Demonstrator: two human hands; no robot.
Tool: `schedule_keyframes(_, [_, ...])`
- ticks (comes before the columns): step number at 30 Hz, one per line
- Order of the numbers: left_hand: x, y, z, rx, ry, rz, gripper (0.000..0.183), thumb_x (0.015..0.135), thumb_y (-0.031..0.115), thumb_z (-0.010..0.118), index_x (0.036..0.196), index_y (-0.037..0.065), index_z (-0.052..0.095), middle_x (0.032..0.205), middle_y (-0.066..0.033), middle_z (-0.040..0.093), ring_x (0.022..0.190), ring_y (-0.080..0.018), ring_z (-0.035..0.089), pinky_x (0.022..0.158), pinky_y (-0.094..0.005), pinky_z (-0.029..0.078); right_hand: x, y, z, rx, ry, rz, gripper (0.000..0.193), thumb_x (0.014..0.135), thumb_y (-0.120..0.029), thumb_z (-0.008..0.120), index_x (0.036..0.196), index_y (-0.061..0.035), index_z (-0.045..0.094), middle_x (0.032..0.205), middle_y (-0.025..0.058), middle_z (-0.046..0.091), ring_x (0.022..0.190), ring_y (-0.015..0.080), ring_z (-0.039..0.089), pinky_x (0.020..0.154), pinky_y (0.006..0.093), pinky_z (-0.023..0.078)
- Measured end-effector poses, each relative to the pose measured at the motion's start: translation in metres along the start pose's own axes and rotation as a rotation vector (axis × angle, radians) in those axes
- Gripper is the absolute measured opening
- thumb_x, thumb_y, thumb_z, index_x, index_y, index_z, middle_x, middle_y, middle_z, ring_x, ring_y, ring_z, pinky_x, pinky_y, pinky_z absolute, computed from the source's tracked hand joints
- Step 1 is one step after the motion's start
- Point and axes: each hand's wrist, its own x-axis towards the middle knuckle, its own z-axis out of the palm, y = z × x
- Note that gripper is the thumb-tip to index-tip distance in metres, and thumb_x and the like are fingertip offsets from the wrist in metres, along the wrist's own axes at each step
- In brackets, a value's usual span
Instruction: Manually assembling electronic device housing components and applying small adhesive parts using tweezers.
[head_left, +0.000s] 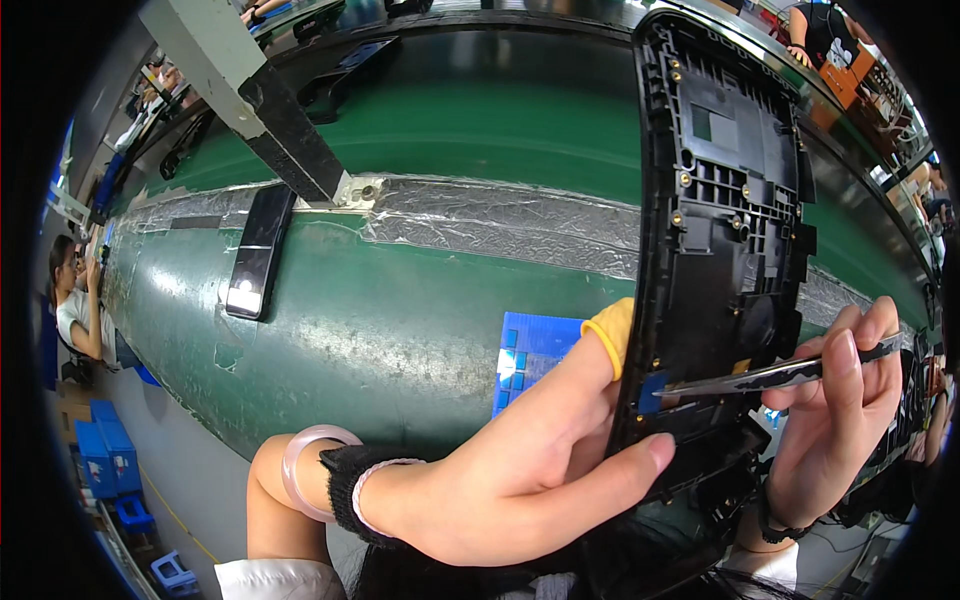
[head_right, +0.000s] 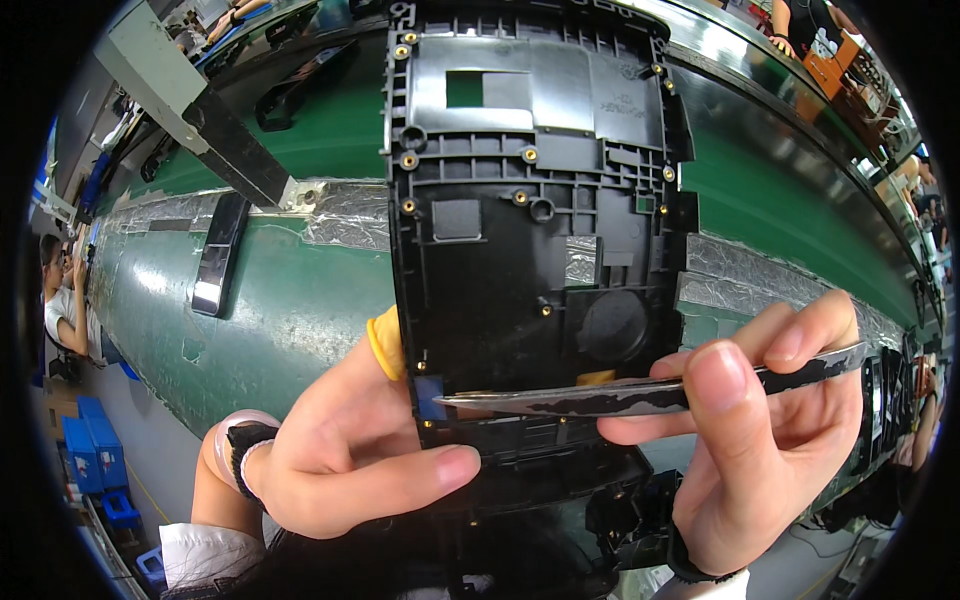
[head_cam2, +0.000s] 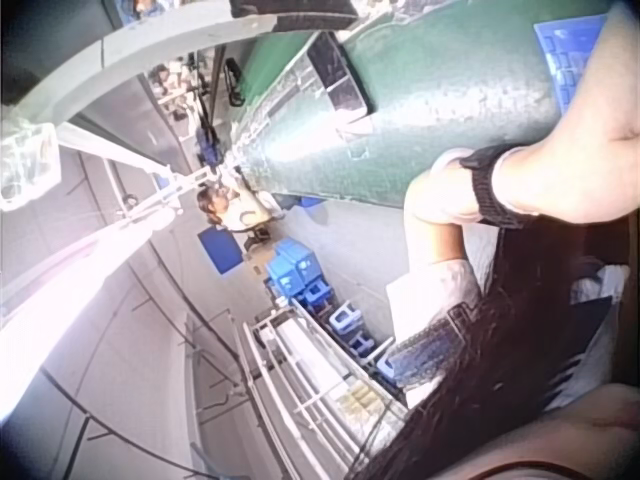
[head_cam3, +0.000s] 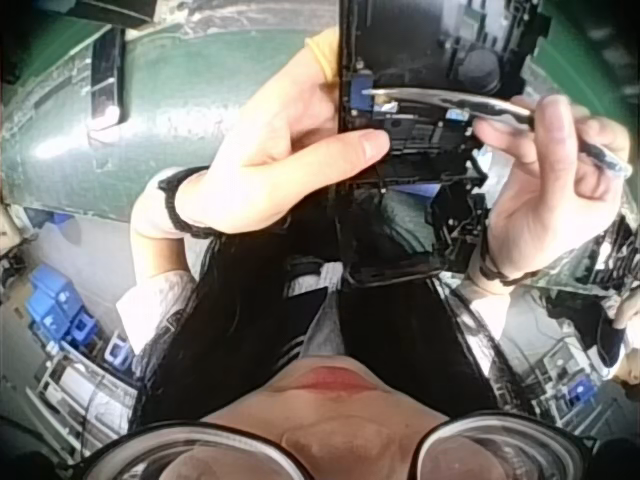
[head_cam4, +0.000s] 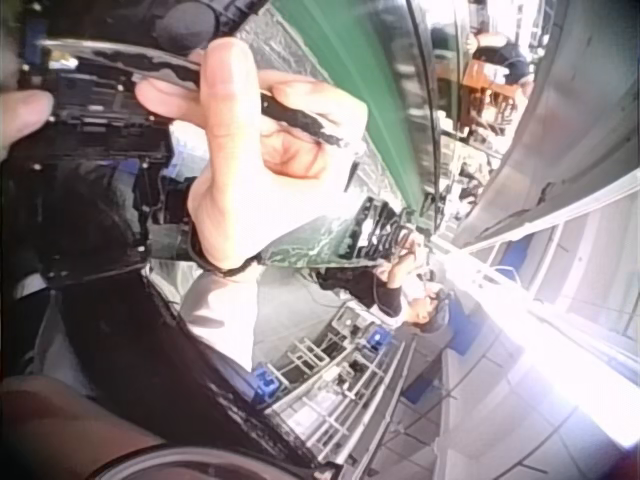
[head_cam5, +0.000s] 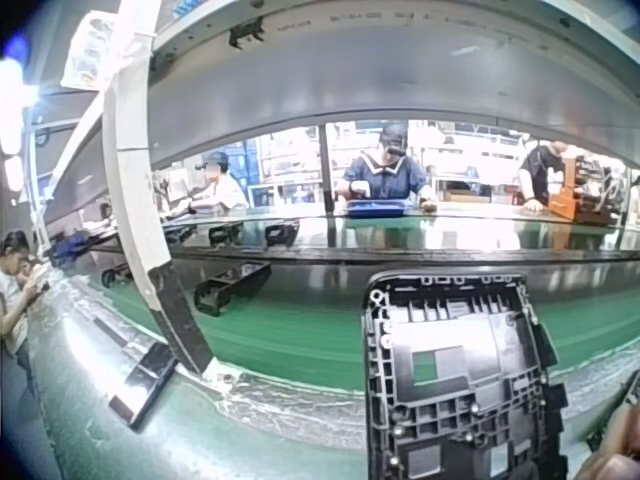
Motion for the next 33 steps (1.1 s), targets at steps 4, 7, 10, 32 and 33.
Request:
schedule_keyframes(4, [0.001, 0.009, 0.001, 0.098, 0.077, -0.098, 0.053, 0.070, -0.003, 0.032, 0.117, 0.001, 0.008, 0.114, -0.0113, 0.030, 0.102, -0.0154, 0.031, 0.081, -0.0248, 0.026, 0.000, 0.001, -0.002, 0.011, -0.040, -0.019, 0.013, 0.072, -0.003, 0.040, 0.081, -0.0003, 0.031, 0.065, 0.0037, 0.034, 0.063, 0.0062, 0.045, 0.038, 0.0154, 0.047])
schedule_keyframes(7, [0.000, 0.010, 0.005, 0.012, 0.146, -0.126, 0.051, 0.071, 0.000, 0.032, 0.117, 0.001, 0.009, 0.110, -0.0105, 0.033, 0.098, -0.0132, 0.034, 0.077, -0.0224, 0.028, -0.001, 0.002, -0.002, 0.017, -0.046, -0.033, 0.013, 0.072, -0.003, 0.040, 0.081, -0.0001, 0.031, 0.065, 0.0038, 0.034, 0.063, 0.0064, 0.044, 0.038, 0.0159, 0.047])
schedule_keyframes(10, [-0.001, 0.010, 0.002, 0.103, 0.098, -0.074, 0.052, 0.069, -0.001, 0.031, 0.117, -0.001, 0.009, 0.111, -0.0108, 0.031, 0.101, -0.0149, 0.031, 0.081, -0.0251, 0.025, -0.003, 0.003, -0.002, 0.002, -0.023, -0.051, 0.014, 0.072, -0.003, 0.040, 0.082, 0.0000, 0.031, 0.065, 0.0039, 0.034, 0.063, 0.0064, 0.044, 0.038, 0.0161, 0.047])
schedule_keyframes(32, [-0.001, 0.008, 0.003, 0.173, 0.107, -0.037, 0.050, 0.070, 0.001, 0.033, 0.115, -0.003, 0.011, 0.112, -0.0128, 0.030, 0.102, -0.0178, 0.032, 0.085, -0.0290, 0.022, -0.003, 0.004, -0.004, 0.006, -0.044, -0.077, 0.015, 0.073, -0.005, 0.041, 0.081, -0.0008, 0.030, 0.065, 0.0044, 0.036, 0.059, 0.0067, 0.045, 0.040, 0.0170, 0.046])
schedule_keyframes(33, [0.000, 0.007, 0.000, 0.201, 0.078, 0.010, 0.050, 0.070, 0.001, 0.032, 0.115, -0.003, 0.012, 0.111, -0.0131, 0.031, 0.102, -0.0180, 0.032, 0.084, -0.0294, 0.023, -0.002, 0.007, -0.004, 0.054, -0.104, -0.110, 0.016, 0.074, -0.008, 0.041, 0.084, -0.0003, 0.031, 0.068, 0.0047, 0.037, 0.061, 0.0074, 0.045, 0.046, 0.0181, 0.045])
